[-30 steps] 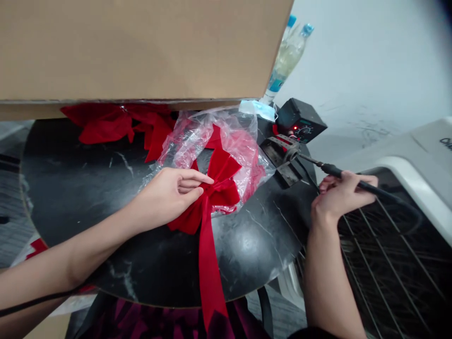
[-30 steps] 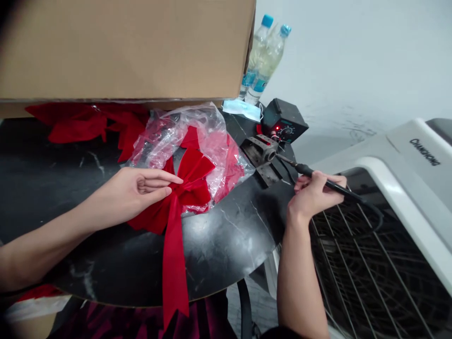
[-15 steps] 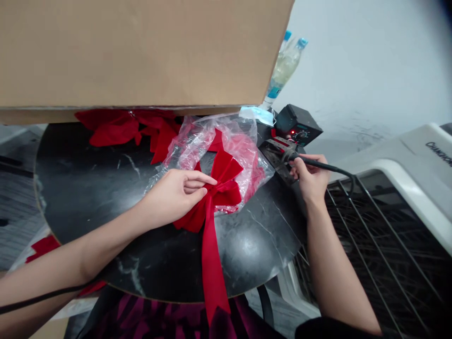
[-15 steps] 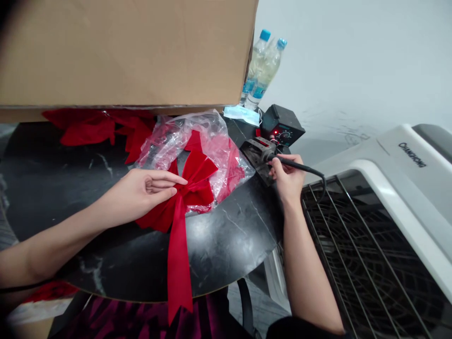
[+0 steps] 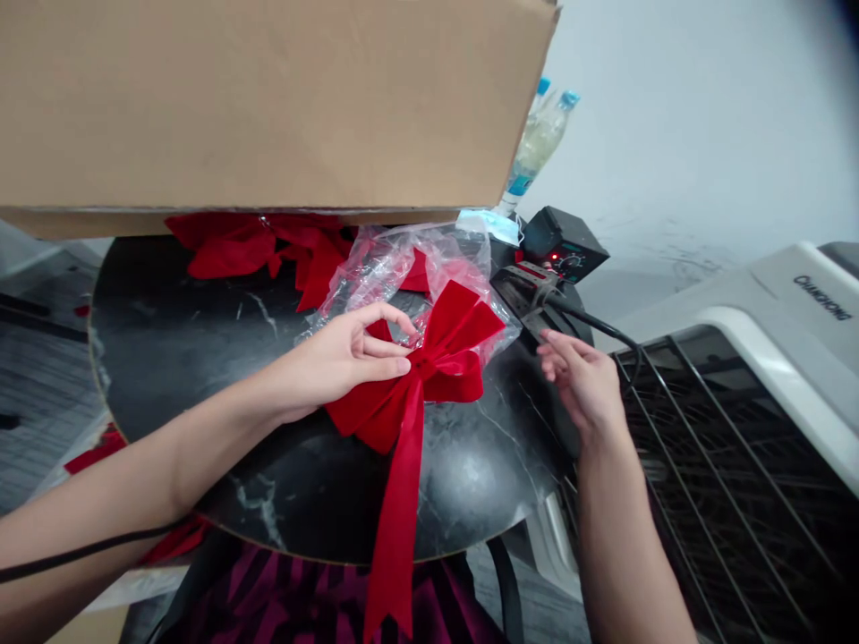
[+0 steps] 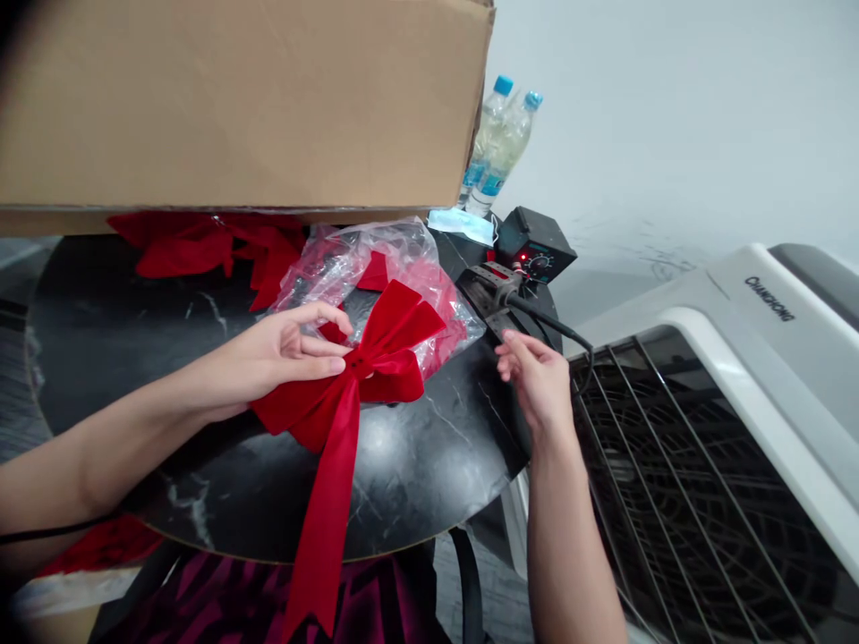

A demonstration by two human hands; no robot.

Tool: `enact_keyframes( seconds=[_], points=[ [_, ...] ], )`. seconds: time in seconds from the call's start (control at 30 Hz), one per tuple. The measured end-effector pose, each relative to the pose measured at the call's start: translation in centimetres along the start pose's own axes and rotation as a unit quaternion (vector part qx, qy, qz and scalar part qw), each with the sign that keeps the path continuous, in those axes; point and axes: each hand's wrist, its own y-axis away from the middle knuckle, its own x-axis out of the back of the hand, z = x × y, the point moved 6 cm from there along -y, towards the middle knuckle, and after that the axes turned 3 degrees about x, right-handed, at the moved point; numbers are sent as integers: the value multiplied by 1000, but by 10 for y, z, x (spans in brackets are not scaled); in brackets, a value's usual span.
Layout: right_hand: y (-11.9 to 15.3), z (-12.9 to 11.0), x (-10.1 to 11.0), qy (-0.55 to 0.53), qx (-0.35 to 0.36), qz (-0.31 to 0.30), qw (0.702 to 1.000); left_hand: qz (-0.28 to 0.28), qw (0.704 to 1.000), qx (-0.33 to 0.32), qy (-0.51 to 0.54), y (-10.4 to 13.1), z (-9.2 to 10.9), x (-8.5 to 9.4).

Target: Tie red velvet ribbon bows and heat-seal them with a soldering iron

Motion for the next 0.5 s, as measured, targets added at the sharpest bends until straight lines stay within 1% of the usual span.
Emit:
enact_keyframes(
  seconds=[0.07,0.1,0.17,0.23,0.3,0.33,0.4,0.43,0.5],
  points=[
    [34,-14,-11,34,4,-18,999,-10,1000,6,8,1,1,-1],
    [50,-23,-20,51,14,-34,998,-13,1000,8,9,2,1,-1],
    [80,-44,-46,90,70,-86,990,-15,1000,11,7,2,0,-2],
    [100,-61,-70,130,120,-135,975,-14,1000,8,-4,2,-1,-2],
    [109,-71,-84,160,134,-195,958,-8,1000,4,-20,2,-2,0],
    [110,-72,-86,174,130,-228,949,-6,1000,3,-27,1,-2,1],
    [106,-73,-78,207,105,-289,929,-7,999,3,-37,0,-2,4],
    [102,-71,-69,232,90,-316,916,-10,999,4,-40,-1,-2,5],
    [93,-67,-43,281,53,-362,887,-14,999,5,-50,-1,-1,7]
  ],
)
